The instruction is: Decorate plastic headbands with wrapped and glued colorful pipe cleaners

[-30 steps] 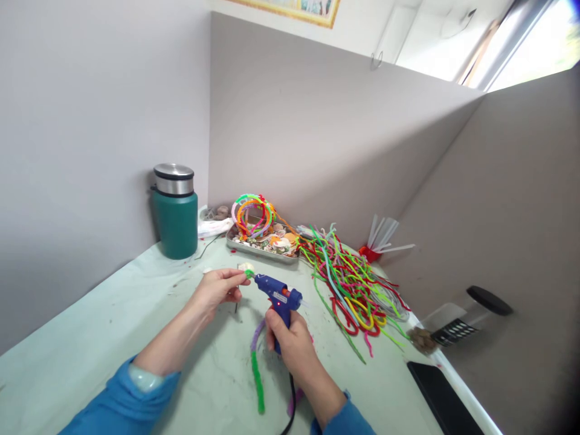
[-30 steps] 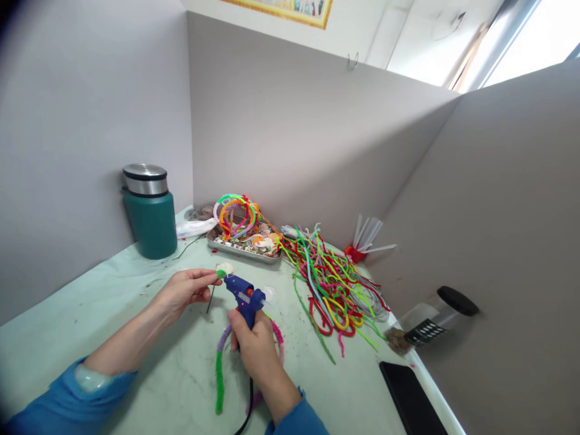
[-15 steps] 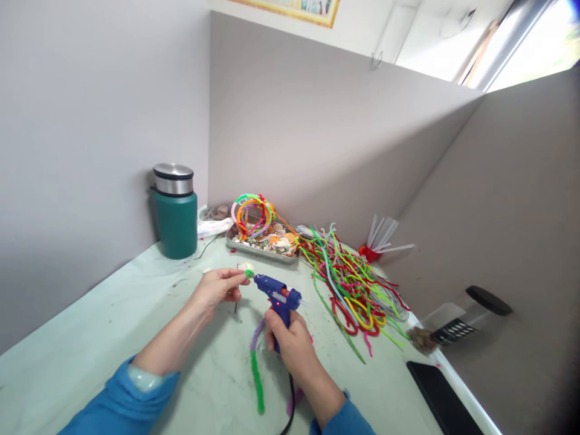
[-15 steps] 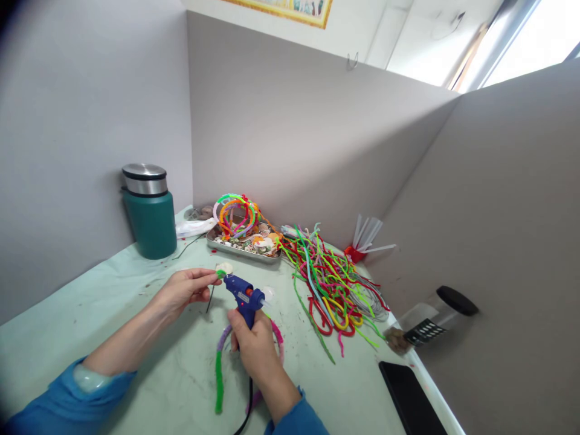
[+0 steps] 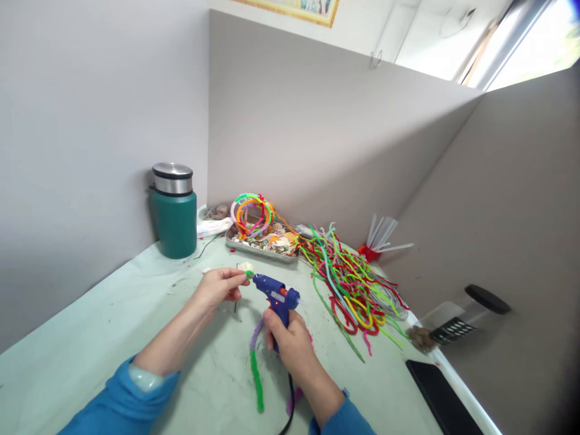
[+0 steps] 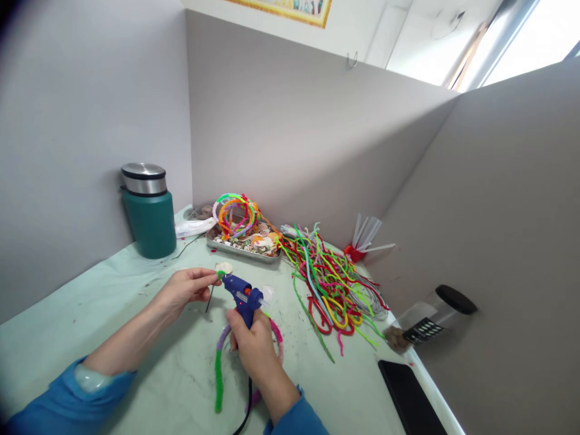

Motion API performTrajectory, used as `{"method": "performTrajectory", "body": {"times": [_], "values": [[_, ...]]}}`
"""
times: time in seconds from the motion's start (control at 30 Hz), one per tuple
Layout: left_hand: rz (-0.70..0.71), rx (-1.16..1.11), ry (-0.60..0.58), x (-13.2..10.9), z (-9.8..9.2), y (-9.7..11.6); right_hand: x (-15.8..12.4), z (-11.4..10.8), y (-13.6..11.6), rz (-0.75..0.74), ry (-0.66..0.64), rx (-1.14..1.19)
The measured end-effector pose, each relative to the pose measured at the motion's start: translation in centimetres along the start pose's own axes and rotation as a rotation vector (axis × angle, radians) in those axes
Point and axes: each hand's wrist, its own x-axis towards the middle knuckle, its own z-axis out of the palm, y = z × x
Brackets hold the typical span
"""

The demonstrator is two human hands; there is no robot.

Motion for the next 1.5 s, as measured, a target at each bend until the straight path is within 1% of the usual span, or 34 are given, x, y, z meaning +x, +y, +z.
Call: {"method": "performTrajectory", "body": {"times": [0.13,0.33,0.57,0.83,1.03,1.2,1.3,1.4,1.5], "values": [[0.015,0.008,0.002,-0.1,0.1,0.0,0.0,0.1,0.0,0.022,0.013,0.013],[0.034,-0.026,0.047,0.1,-0.2,0.1,0.0,0.1,0.1,0.014,0.019,0.012],[0.019,-0.007,0.014,-0.1,0.0,0.0,-0.1,0.1,0.1,0.013,0.011,-0.021],[0.028,-0.019,0.027,0.0,-0.2,0.0,-0.1,0.1,-0.5,0.013,0.008,-0.023],[-0.002,-0.037,0.058,0.2,-0.3,-0.1,0.0,0.1,0.1,0.011,0.029,-0.013],[0.001,-0.095,0.082,0.3,-0.5,0.1,0.0,0.0,0.4,0.01,0.054,-0.067],[0.009,-0.167,0.105,0.2,-1.0,0.7,0.3,-0.1,0.0,-0.052,0.059,-0.179],[0.057,-0.235,0.148,-0.1,-1.8,1.5,0.9,-0.1,-1.0,-0.161,0.006,-0.436],[0.166,-0.323,0.224,-0.1,-2.7,2.2,1.9,0.9,-2.1,-0.209,-0.079,-0.71]]}}
